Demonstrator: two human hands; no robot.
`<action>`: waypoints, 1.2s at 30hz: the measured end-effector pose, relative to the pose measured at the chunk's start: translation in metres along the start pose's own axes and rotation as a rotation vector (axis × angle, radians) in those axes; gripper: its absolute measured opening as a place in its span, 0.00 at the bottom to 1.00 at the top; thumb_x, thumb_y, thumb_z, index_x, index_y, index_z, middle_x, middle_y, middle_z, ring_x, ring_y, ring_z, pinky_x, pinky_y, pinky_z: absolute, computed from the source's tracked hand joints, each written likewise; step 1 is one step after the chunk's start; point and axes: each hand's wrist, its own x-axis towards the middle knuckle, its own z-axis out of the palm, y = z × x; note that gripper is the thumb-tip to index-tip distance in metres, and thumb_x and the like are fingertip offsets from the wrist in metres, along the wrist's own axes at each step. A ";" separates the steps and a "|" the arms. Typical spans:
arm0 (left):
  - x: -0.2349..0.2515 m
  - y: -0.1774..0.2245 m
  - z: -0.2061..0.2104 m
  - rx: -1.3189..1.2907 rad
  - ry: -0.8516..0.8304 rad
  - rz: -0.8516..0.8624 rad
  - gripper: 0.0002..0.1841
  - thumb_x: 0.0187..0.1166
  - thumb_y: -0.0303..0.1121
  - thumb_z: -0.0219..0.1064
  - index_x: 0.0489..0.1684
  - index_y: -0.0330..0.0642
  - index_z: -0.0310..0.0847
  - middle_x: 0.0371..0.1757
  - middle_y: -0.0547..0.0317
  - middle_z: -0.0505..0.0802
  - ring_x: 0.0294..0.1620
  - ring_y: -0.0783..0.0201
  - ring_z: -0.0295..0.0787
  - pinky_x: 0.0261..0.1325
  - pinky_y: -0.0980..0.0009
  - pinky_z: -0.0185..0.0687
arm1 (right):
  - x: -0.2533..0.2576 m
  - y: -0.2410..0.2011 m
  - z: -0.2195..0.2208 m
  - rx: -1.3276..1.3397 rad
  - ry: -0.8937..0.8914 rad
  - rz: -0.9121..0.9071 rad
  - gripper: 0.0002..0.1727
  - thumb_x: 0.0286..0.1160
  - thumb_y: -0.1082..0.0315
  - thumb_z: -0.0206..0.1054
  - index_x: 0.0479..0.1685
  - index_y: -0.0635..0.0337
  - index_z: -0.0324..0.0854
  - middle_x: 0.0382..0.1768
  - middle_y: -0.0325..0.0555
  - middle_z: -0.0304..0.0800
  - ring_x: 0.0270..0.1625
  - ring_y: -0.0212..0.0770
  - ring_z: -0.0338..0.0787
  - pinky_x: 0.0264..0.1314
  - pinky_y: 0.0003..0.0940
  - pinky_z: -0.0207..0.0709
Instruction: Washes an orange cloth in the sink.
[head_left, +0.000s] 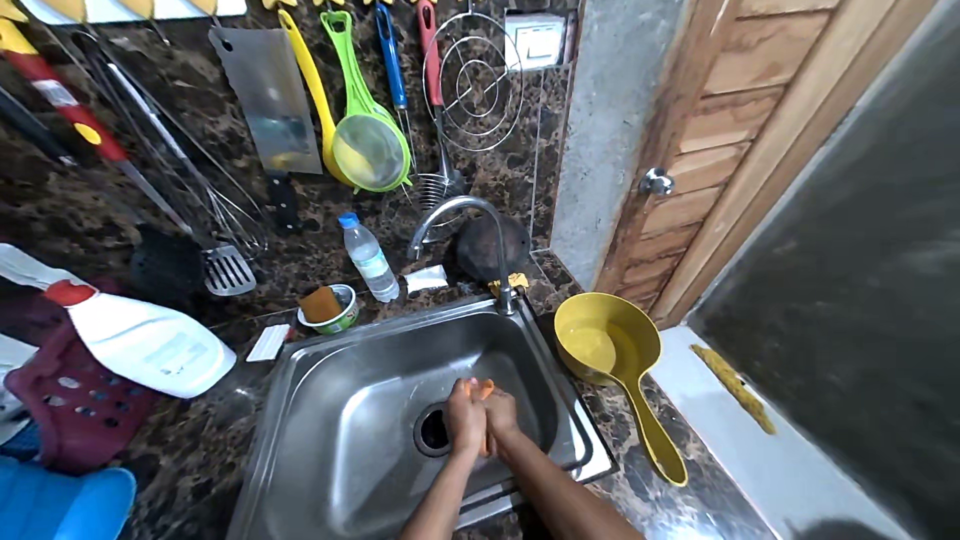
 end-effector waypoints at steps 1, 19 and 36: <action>0.009 -0.007 0.001 -0.026 0.011 -0.021 0.20 0.93 0.37 0.51 0.57 0.29 0.85 0.56 0.36 0.92 0.64 0.44 0.87 0.72 0.46 0.76 | -0.001 -0.001 0.003 0.094 0.008 0.012 0.20 0.91 0.58 0.56 0.48 0.66 0.88 0.48 0.59 0.91 0.53 0.53 0.89 0.59 0.55 0.78; 0.037 -0.033 -0.031 0.133 -0.621 0.166 0.23 0.69 0.24 0.72 0.65 0.28 0.79 0.63 0.33 0.87 0.67 0.44 0.84 0.73 0.47 0.77 | -0.096 -0.047 -0.094 -0.637 -0.146 -0.424 0.19 0.84 0.66 0.63 0.66 0.70 0.80 0.67 0.66 0.81 0.66 0.55 0.85 0.73 0.44 0.77; 0.011 -0.024 -0.013 -0.687 -0.532 -0.283 0.28 0.95 0.38 0.49 0.93 0.47 0.52 0.83 0.41 0.75 0.79 0.49 0.76 0.76 0.47 0.75 | -0.130 -0.039 -0.227 0.418 0.194 0.000 0.28 0.94 0.51 0.49 0.82 0.61 0.56 0.58 0.59 0.81 0.50 0.50 0.88 0.48 0.47 0.84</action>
